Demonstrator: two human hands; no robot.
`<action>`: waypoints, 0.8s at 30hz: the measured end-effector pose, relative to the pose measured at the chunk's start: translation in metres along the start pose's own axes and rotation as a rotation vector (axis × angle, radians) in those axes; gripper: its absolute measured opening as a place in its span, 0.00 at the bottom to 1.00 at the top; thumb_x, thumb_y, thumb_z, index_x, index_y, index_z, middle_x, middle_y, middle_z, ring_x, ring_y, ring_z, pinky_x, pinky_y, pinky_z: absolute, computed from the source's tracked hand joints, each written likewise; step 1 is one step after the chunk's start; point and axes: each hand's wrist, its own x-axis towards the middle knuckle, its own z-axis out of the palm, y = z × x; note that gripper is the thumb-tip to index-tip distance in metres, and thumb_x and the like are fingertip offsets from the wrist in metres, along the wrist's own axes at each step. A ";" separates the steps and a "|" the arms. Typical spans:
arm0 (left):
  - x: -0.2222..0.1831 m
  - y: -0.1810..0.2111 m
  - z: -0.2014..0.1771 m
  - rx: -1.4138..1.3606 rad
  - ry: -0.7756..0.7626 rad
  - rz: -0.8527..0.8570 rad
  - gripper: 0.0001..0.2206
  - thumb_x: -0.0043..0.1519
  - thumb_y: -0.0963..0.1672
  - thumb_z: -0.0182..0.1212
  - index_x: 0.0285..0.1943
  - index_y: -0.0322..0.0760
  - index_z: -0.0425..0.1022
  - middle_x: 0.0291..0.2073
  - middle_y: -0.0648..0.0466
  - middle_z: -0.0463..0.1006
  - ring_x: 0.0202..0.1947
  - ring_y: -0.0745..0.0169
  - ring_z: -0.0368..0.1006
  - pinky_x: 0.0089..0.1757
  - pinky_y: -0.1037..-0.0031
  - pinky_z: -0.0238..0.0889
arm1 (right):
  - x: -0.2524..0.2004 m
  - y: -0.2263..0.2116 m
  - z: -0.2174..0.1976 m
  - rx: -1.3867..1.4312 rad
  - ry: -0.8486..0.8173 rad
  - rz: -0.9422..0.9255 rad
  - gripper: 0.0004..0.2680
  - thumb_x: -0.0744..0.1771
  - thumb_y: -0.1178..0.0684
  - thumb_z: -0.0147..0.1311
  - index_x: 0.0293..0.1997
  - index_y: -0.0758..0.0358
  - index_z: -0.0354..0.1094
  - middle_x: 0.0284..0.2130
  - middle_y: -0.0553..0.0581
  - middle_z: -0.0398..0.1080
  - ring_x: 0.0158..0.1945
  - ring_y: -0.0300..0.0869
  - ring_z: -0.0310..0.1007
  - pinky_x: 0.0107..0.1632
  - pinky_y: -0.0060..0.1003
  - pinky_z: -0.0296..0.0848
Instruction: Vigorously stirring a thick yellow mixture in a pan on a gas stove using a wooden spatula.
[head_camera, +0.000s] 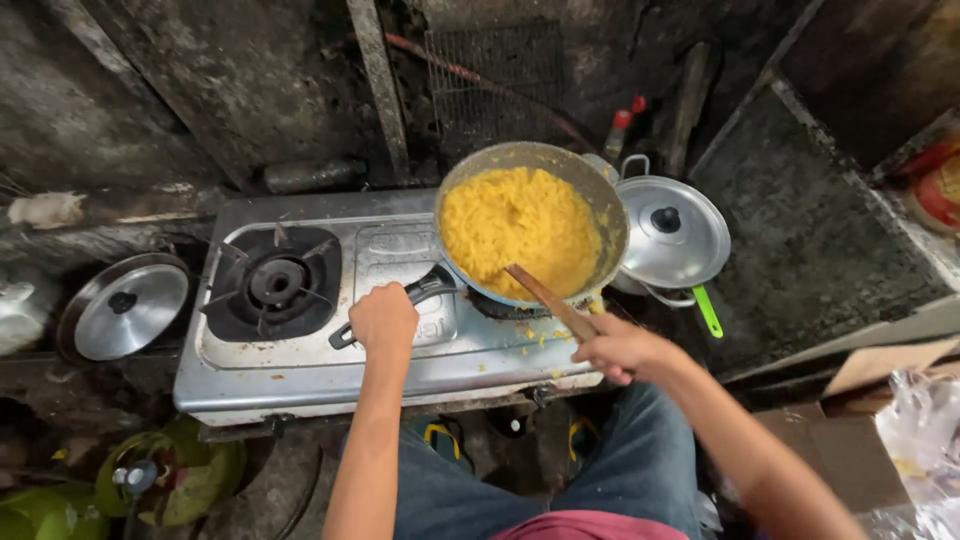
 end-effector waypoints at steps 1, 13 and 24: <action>0.001 0.000 0.001 -0.003 -0.001 0.000 0.10 0.62 0.40 0.53 0.43 0.35 0.83 0.34 0.45 0.85 0.41 0.42 0.83 0.45 0.54 0.72 | 0.001 0.002 0.006 0.052 0.002 -0.023 0.13 0.61 0.66 0.55 0.48 0.79 0.63 0.11 0.55 0.52 0.05 0.39 0.50 0.08 0.32 0.52; -0.002 0.003 -0.003 0.008 -0.014 -0.017 0.12 0.64 0.41 0.51 0.44 0.36 0.82 0.36 0.45 0.85 0.43 0.41 0.83 0.46 0.56 0.72 | 0.022 0.053 0.023 0.785 -0.217 -0.107 0.08 0.66 0.64 0.52 0.47 0.64 0.59 0.12 0.47 0.45 0.05 0.33 0.46 0.04 0.27 0.49; -0.002 0.004 -0.002 0.012 -0.004 -0.019 0.11 0.64 0.40 0.51 0.43 0.35 0.82 0.34 0.44 0.85 0.42 0.40 0.83 0.45 0.56 0.72 | -0.008 0.042 0.020 0.814 -0.192 -0.093 0.06 0.68 0.57 0.51 0.49 0.61 0.64 0.11 0.46 0.46 0.05 0.32 0.45 0.03 0.25 0.49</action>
